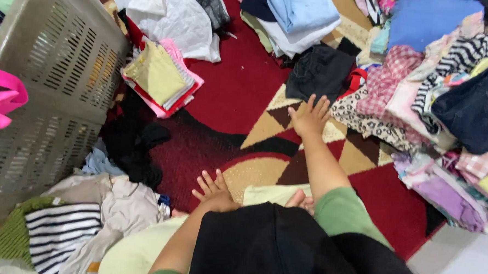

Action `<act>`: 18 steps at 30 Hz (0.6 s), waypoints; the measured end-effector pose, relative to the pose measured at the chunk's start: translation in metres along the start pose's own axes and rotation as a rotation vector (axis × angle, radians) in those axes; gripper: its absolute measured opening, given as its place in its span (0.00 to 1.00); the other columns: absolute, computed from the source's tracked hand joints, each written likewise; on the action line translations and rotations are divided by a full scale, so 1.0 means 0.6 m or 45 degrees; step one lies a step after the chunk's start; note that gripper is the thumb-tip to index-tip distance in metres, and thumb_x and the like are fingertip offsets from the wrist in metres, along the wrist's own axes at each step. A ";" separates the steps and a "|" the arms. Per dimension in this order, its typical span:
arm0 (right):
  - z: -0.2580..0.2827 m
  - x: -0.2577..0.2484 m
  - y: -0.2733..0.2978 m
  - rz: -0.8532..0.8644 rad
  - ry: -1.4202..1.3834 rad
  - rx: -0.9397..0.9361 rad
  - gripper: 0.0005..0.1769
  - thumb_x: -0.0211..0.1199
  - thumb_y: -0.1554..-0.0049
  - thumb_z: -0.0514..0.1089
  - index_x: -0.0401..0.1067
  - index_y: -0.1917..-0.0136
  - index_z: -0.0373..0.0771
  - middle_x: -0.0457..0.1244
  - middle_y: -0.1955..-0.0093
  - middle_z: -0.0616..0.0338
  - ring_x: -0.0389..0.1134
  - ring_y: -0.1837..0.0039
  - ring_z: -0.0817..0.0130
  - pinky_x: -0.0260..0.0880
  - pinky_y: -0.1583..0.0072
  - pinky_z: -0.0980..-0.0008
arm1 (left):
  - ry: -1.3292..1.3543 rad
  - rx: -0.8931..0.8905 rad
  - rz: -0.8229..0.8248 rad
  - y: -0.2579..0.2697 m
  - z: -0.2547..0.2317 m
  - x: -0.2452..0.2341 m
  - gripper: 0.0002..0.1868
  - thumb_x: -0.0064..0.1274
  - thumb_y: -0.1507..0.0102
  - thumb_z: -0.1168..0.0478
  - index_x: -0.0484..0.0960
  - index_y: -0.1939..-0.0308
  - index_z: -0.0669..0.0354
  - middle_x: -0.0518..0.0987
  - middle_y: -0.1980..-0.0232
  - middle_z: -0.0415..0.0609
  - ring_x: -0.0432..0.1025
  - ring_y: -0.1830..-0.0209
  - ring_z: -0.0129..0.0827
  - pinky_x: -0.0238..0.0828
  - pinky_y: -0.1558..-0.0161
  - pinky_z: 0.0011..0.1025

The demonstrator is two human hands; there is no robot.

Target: Folding various types of laundry including shirts, pants, and socks while sitting on the floor.

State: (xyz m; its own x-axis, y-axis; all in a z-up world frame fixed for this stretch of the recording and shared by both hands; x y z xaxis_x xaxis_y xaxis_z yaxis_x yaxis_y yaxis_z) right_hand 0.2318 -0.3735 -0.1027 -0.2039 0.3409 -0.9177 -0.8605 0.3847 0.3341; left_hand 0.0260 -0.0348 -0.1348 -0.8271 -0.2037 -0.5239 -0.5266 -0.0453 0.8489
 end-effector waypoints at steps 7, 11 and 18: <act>0.033 -0.022 0.090 0.347 0.126 0.004 0.57 0.43 0.40 0.83 0.25 0.12 0.56 0.13 0.12 0.51 0.09 0.14 0.47 0.16 0.21 0.30 | 0.116 0.028 -0.005 0.007 0.000 -0.005 0.87 0.73 0.51 0.31 0.09 0.21 0.49 0.05 0.22 0.68 0.01 0.23 0.66 0.01 0.34 0.76; 0.045 -0.047 0.158 0.531 0.206 -0.097 0.74 0.56 0.55 0.91 0.24 0.13 0.61 0.16 0.11 0.54 0.14 0.14 0.39 0.33 0.21 0.28 | 0.142 0.063 -0.024 0.008 -0.001 -0.008 0.88 0.74 0.53 0.32 0.13 0.20 0.49 0.07 0.21 0.66 0.03 0.22 0.65 0.02 0.35 0.77; -0.012 0.013 0.191 0.818 0.381 -0.294 0.74 0.60 0.58 0.92 0.29 0.13 0.65 0.22 0.10 0.52 0.26 0.14 0.33 0.31 0.20 0.35 | 0.018 -0.058 -0.227 0.065 -0.026 -0.037 0.84 0.76 0.56 0.34 0.23 0.17 0.43 0.19 0.16 0.63 0.14 0.17 0.61 0.10 0.30 0.77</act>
Point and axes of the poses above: each hand's wrist, its own y-axis away from the middle knuckle, its own x-axis out of the palm, z = x × y, the point moved 1 cm from there along -y, towards the middle knuckle
